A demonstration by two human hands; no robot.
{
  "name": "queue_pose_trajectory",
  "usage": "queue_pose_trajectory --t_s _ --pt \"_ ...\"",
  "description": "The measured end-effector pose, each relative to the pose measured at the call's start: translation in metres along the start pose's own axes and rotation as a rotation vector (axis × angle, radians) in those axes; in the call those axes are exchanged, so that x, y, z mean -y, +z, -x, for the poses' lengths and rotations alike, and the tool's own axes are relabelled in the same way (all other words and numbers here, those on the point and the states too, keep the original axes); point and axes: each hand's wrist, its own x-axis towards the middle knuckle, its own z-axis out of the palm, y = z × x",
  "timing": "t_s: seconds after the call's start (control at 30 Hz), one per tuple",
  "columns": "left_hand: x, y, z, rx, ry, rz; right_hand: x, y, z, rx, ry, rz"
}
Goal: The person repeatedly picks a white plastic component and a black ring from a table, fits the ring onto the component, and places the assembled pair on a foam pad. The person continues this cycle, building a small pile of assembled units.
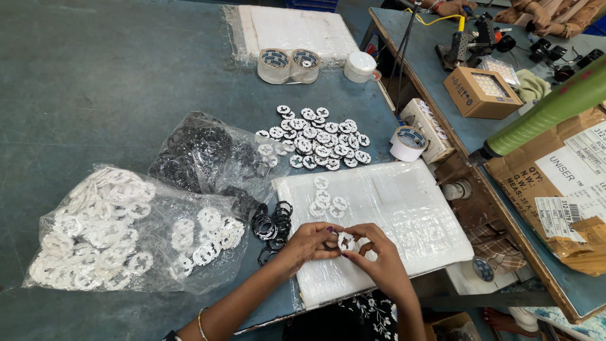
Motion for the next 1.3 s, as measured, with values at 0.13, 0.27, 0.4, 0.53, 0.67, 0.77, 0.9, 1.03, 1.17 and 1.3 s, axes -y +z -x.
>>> queue_pose_trajectory --t_s 0.13,0.27,0.4,0.53,0.67,0.77,0.9,1.03,1.17,1.3 --pt "0.000 0.004 0.002 0.063 -0.019 0.124 -0.005 0.008 0.000 -0.046 -0.090 0.033" --pt "0.000 0.001 0.001 0.061 -0.026 0.128 -0.002 0.013 -0.002 -0.042 -0.095 0.090" --pt "0.002 0.002 0.001 0.071 -0.020 0.151 0.005 0.016 -0.003 -0.056 -0.130 0.122" --pt "0.004 0.003 0.001 0.074 -0.037 0.144 0.010 0.023 -0.003 -0.068 -0.035 0.174" --pt "0.006 0.001 0.000 0.086 -0.003 0.118 0.014 0.024 -0.004 -0.066 -0.044 0.201" --pt "0.007 0.000 -0.001 0.078 -0.016 0.131 0.016 0.022 -0.003 -0.053 -0.040 0.210" --pt "0.008 0.000 -0.001 0.119 -0.002 0.149 0.018 0.020 -0.001 -0.028 -0.023 0.206" --pt "0.007 0.002 0.000 0.089 -0.019 0.115 0.020 0.020 0.000 -0.023 0.000 0.176" --pt "0.005 0.003 0.000 0.104 -0.005 0.115 0.022 0.017 0.000 -0.015 -0.004 0.163" --pt "0.005 0.002 -0.001 0.108 -0.007 0.104 0.022 0.014 0.002 -0.006 -0.028 0.144"
